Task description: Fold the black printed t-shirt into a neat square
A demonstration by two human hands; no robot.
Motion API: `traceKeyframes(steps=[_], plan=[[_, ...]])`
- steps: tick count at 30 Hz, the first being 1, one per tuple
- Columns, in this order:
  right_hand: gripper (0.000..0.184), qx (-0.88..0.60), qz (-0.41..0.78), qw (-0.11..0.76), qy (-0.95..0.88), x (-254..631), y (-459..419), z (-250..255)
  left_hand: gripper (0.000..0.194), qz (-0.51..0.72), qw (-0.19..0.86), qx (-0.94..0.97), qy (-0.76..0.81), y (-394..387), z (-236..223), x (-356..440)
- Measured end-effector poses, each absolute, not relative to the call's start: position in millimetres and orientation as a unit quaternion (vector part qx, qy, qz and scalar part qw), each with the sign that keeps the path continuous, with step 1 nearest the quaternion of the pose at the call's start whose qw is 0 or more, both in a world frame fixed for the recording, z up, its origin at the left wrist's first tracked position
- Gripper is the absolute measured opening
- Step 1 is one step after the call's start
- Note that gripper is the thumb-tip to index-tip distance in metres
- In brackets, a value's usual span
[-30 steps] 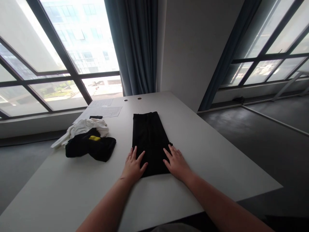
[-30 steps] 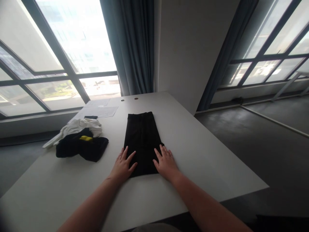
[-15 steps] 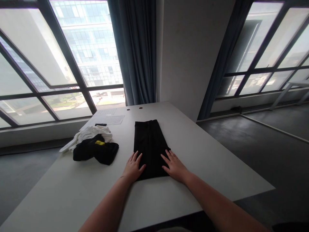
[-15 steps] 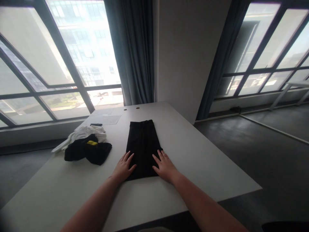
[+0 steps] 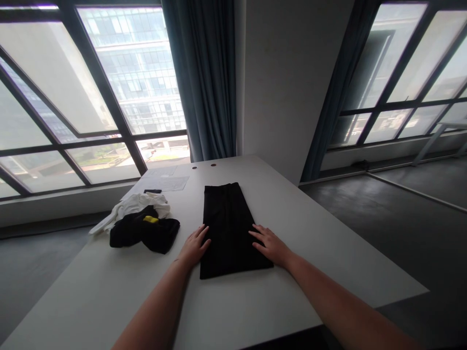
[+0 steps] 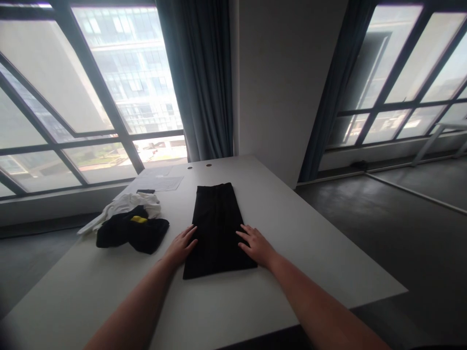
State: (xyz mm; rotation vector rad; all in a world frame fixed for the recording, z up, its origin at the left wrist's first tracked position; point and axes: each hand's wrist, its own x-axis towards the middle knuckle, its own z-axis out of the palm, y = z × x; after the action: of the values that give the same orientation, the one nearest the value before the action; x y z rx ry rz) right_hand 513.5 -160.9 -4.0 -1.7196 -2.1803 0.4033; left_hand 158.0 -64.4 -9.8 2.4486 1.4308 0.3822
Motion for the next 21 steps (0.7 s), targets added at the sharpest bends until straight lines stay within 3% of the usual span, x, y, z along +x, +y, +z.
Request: traceKeyframes(steps=[7,21], plan=[[0.056,-0.603,0.114,0.15,-0.775,533.9,-98.7,-10.6,0.058,0.103,0.105,0.835,0.531,-10.5,-9.1,162.6],[0.055,-0.64,0.076,0.176,-0.744,536.8,54.4,-25.9,0.06,0.132,0.134,0.812,0.553,121.8,-10.6,203.2]])
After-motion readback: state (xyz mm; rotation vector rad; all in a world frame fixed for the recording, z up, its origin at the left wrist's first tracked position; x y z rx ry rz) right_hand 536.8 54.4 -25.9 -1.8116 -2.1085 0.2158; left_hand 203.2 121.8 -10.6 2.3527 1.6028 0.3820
